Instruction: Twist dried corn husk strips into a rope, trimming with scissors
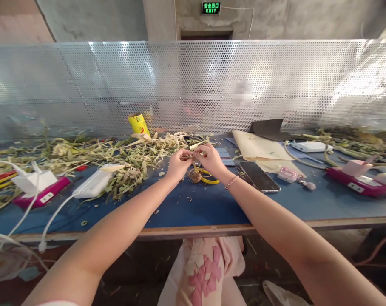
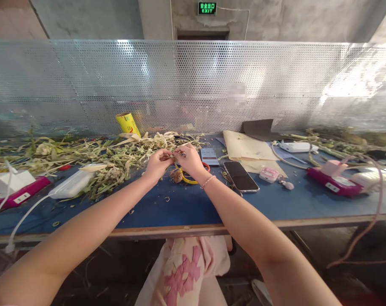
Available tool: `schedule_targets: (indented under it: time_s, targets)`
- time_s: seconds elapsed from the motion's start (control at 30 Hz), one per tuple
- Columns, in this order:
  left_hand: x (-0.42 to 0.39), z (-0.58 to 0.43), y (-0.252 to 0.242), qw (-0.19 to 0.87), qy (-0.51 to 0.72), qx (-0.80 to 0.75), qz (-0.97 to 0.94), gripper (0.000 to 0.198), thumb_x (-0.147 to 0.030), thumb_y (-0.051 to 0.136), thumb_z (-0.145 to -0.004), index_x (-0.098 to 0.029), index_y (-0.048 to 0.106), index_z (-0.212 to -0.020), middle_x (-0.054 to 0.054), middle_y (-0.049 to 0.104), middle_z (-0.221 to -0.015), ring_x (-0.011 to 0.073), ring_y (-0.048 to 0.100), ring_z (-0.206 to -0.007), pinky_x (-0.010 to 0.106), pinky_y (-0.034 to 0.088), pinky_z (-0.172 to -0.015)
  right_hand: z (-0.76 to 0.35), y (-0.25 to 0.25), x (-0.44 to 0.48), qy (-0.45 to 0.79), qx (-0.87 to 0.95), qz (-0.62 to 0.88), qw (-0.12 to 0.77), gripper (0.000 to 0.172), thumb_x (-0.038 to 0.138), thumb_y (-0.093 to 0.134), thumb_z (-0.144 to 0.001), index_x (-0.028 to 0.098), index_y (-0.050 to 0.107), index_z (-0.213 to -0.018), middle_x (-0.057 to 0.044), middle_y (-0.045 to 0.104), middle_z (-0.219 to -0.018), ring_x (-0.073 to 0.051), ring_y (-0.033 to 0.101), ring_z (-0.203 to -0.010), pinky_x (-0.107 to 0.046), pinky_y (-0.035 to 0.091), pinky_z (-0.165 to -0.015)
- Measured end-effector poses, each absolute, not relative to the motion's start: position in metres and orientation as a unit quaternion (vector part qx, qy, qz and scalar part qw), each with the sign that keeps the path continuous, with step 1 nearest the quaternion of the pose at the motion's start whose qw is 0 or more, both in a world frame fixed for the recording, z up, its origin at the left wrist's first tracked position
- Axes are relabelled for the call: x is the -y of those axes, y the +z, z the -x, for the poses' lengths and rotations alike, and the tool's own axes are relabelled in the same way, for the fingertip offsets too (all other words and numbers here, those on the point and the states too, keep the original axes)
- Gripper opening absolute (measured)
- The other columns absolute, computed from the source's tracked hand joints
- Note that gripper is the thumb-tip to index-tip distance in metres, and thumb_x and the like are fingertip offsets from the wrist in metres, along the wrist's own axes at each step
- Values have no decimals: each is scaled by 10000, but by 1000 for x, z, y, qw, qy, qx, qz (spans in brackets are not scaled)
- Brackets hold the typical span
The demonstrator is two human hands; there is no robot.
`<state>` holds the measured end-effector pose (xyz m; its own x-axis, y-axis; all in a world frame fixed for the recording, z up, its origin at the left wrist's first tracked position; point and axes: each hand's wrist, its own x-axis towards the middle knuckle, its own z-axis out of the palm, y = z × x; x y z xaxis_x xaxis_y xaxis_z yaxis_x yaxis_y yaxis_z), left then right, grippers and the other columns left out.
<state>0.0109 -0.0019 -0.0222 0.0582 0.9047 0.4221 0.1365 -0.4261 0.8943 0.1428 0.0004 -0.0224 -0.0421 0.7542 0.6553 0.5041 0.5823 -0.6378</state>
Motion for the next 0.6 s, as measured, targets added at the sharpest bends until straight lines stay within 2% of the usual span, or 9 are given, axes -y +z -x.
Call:
schedule_targets:
  time_s: [0.17,0.43,0.6]
  targets:
    - [3,-11,-22,344,553,-404,-642,143,-159,614,-575,-170,548,-702,-48,489,-549,94,486,-535,215,378,-543,-142,-22,1,107,714,424,547,155,246,473,-791,186,613,-756,-57,505,-807,-168,519,-756,-323,439,-705]
    - [1,-12,-24,351,551,-386,-651,158,-118,580,-554,-171,542,-698,-51,493,-547,97,498,-543,226,401,-574,-144,-23,-2,46,722,412,554,151,182,485,-777,190,632,-745,-55,486,-808,-162,490,-744,-305,427,-689]
    - [4,-15,-21,407,569,-388,-601,160,-119,589,-542,-170,536,-685,-51,508,-523,103,514,-531,243,417,-586,-142,-23,-4,114,696,417,574,145,243,527,-763,202,666,-754,-39,507,-783,-159,503,-753,-307,428,-712]
